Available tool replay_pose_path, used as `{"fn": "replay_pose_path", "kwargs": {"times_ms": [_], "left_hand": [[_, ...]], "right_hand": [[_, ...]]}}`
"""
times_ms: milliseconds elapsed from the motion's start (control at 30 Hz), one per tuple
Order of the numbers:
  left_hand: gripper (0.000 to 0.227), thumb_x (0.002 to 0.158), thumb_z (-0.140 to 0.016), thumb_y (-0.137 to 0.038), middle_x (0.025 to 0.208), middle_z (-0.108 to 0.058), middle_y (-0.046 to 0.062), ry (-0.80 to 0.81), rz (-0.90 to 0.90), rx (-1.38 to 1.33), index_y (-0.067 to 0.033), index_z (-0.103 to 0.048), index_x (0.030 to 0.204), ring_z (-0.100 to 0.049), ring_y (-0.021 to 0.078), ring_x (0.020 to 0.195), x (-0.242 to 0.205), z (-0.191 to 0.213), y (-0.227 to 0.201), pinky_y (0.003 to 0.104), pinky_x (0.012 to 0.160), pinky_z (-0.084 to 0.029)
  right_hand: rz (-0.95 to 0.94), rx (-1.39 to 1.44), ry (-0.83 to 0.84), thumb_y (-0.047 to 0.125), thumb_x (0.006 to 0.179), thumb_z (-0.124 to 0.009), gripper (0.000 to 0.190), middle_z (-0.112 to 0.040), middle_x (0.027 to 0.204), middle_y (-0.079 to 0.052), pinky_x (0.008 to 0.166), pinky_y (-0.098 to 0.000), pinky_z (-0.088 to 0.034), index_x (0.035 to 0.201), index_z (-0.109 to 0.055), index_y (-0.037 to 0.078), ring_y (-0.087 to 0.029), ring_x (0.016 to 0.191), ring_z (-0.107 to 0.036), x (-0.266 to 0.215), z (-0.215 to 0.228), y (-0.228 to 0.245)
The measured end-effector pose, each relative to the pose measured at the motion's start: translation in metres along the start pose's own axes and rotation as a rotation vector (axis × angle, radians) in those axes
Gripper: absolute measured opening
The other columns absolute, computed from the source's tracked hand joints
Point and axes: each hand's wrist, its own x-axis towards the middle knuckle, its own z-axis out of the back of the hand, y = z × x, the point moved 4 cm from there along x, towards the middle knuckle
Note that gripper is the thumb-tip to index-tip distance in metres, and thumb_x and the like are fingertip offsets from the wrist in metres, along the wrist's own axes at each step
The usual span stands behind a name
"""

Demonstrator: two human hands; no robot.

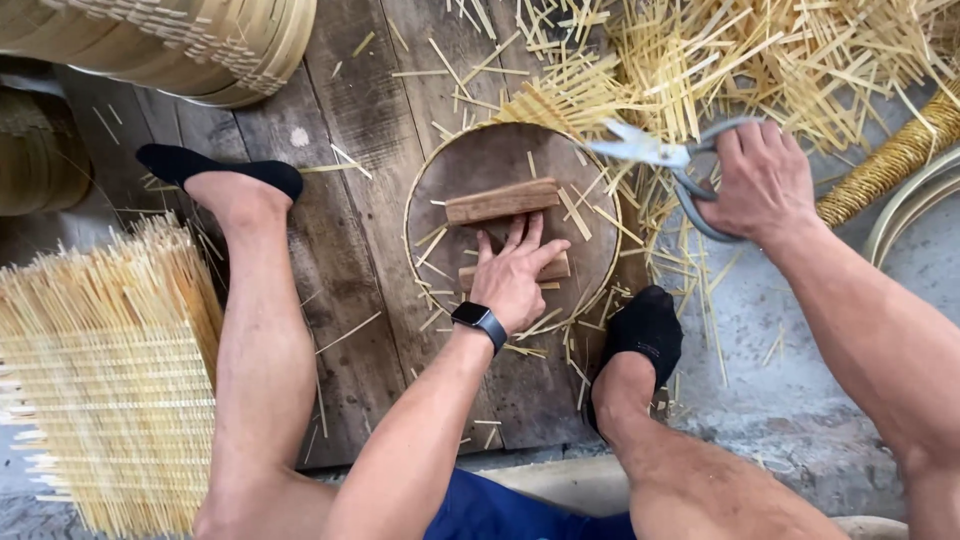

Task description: The recorder is weaving and trimming bamboo strips to create a circular steamer base or lid, using scissors and a wooden block.

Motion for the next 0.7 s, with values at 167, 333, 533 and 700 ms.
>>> {"fn": "replay_pose_path", "kwargs": {"times_ms": [167, 333, 533, 700], "left_hand": [[0.074, 0.066, -0.068, 0.004, 0.162, -0.039, 0.0, 0.088, -0.023, 0.062, -0.0236, -0.063, 0.134, -0.026, 0.0349, 0.151, 0.003, 0.001, -0.002, 0.08, 0.114, -0.008], [0.077, 0.06, -0.079, 0.001, 0.159, -0.042, -0.005, 0.225, -0.166, 0.134, -0.0243, -0.065, 0.132, -0.033, 0.0311, 0.149, 0.003, 0.002, 0.003, 0.08, 0.116, -0.012], [0.075, 0.055, -0.09, -0.009, 0.156, -0.045, -0.009, 0.298, -0.255, 0.211, -0.026, -0.069, 0.126, -0.03, 0.0282, 0.151, 0.001, 0.002, 0.002, 0.079, 0.116, -0.014], [0.079, 0.056, -0.092, -0.014, 0.156, -0.044, -0.008, 0.334, -0.279, 0.251, -0.0268, -0.067, 0.13, -0.027, 0.0281, 0.151, 0.001, 0.006, 0.004, 0.08, 0.113, -0.015]], "right_hand": [[0.012, -0.089, -0.156, 0.057, 0.089, -0.065, 0.059, -0.063, 0.109, -0.019, 0.083, -0.0411, -0.054, 0.109, -0.071, 0.002, -0.031, 0.1, -0.063, 0.0, 0.031, 0.046], [-0.045, 0.011, 0.069, 0.04, 0.097, -0.06, 0.039, -0.066, 0.106, -0.018, 0.086, -0.041, -0.054, 0.102, -0.069, 0.002, -0.027, 0.1, -0.065, 0.008, -0.019, 0.025], [-0.006, -0.055, 0.001, 0.052, 0.091, -0.065, 0.05, -0.069, 0.112, -0.013, 0.082, -0.039, -0.056, 0.11, -0.072, 0.007, -0.024, 0.103, -0.067, 0.005, 0.002, 0.023], [0.1, -0.291, -0.17, 0.07, 0.058, -0.072, 0.073, -0.07, 0.112, -0.012, 0.078, -0.034, -0.058, 0.107, -0.071, 0.016, -0.021, 0.1, -0.069, 0.041, -0.004, 0.038]]}}
